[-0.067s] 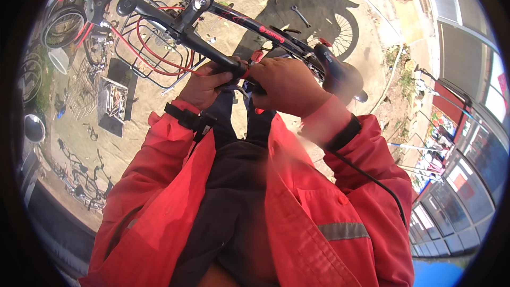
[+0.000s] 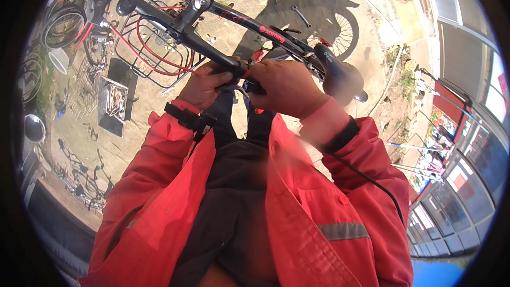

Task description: The person removes a gear shifter from the bicycle handlebar, uses a screwdriver to adjust internal components, and reattaches the shifter. They then test the shifter by squeezing the lever and inspect the handlebar area.

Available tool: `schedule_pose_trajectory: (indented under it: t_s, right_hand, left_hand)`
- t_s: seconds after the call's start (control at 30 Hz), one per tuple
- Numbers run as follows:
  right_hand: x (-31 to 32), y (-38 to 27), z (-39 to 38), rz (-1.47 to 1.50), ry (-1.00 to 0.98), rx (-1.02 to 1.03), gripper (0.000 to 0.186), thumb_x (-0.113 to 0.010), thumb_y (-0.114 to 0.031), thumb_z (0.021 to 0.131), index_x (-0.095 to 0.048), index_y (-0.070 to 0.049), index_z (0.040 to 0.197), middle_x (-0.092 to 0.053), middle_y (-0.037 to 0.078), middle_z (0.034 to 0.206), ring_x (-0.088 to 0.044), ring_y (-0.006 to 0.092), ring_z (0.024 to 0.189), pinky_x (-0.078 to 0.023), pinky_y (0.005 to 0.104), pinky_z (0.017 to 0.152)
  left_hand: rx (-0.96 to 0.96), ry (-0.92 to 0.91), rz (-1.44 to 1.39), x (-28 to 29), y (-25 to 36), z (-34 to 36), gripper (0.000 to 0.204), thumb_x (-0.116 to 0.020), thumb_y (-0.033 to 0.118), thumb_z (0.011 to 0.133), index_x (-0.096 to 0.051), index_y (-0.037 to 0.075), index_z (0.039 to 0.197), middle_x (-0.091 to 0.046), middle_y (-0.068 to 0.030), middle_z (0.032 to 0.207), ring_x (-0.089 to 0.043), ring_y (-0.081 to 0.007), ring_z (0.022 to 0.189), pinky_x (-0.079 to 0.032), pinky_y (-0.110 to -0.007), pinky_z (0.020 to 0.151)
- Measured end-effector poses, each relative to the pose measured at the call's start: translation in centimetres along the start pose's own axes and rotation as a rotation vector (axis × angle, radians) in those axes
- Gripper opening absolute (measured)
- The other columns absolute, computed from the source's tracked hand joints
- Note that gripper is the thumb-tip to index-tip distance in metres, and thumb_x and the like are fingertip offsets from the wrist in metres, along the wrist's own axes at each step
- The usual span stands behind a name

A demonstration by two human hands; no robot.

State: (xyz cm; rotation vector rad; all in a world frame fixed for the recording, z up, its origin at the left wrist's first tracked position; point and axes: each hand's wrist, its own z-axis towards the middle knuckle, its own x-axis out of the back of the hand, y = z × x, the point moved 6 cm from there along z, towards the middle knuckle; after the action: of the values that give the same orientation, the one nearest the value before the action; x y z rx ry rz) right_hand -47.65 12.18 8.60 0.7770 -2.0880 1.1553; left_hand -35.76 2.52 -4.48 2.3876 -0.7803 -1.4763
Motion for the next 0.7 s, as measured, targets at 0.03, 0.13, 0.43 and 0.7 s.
schedule_pose_trajectory:
  t_s: [0.03,0.13,0.43,0.7]
  right_hand:
    - [-0.2,-0.1,-0.3,0.057,0.064,-0.037,0.035,-0.074,-0.028,0.075,-0.067,-0.005,0.101,-0.066,0.013,0.083,-0.067,0.0336,0.078,-0.052,0.0428,0.069]
    - [-1.1,0.2,-1.4,0.238,0.175,-0.222,0.038,-0.073,-0.033,0.081,-0.068,-0.002,0.103,-0.070,0.016,0.084,-0.070,0.0331,0.077,-0.054,0.0414,0.066]
    - [-6.8,1.2,-2.1,1.532,0.373,-0.746,0.041,-0.070,-0.030,0.094,-0.061,0.007,0.108,-0.064,0.005,0.078,-0.058,0.0130,0.061,-0.045,0.0265,0.053]
    - [-3.3,0.6,-3.0,0.767,0.322,-0.529,0.038,-0.075,-0.022,0.086,-0.062,0.006,0.109,-0.070,0.013,0.087,-0.068,0.0168,0.071,-0.053,0.0300,0.065]
  left_hand:
    - [0.001,0.006,0.000,0.0,0.0,0.0,0.039,-0.059,-0.002,0.094,-0.057,0.000,0.133,-0.066,-0.0111,0.127,-0.063,-0.0207,0.119,-0.048,-0.033,0.104]
    - [0.003,-0.002,-0.007,-0.1,0.0,0.0,0.039,-0.059,-0.002,0.095,-0.057,0.000,0.133,-0.066,-0.0115,0.126,-0.062,-0.0209,0.119,-0.048,-0.033,0.104]
    - [0.003,0.000,-0.042,0.1,-0.1,0.0,0.040,-0.064,0.000,0.093,-0.059,-0.001,0.133,-0.068,-0.0100,0.124,-0.064,-0.0190,0.115,-0.049,-0.031,0.103]
    - [0.000,-0.033,0.003,-0.1,0.1,-0.1,0.040,-0.061,0.000,0.095,-0.056,-0.001,0.134,-0.065,-0.0112,0.127,-0.062,-0.0208,0.119,-0.047,-0.033,0.105]
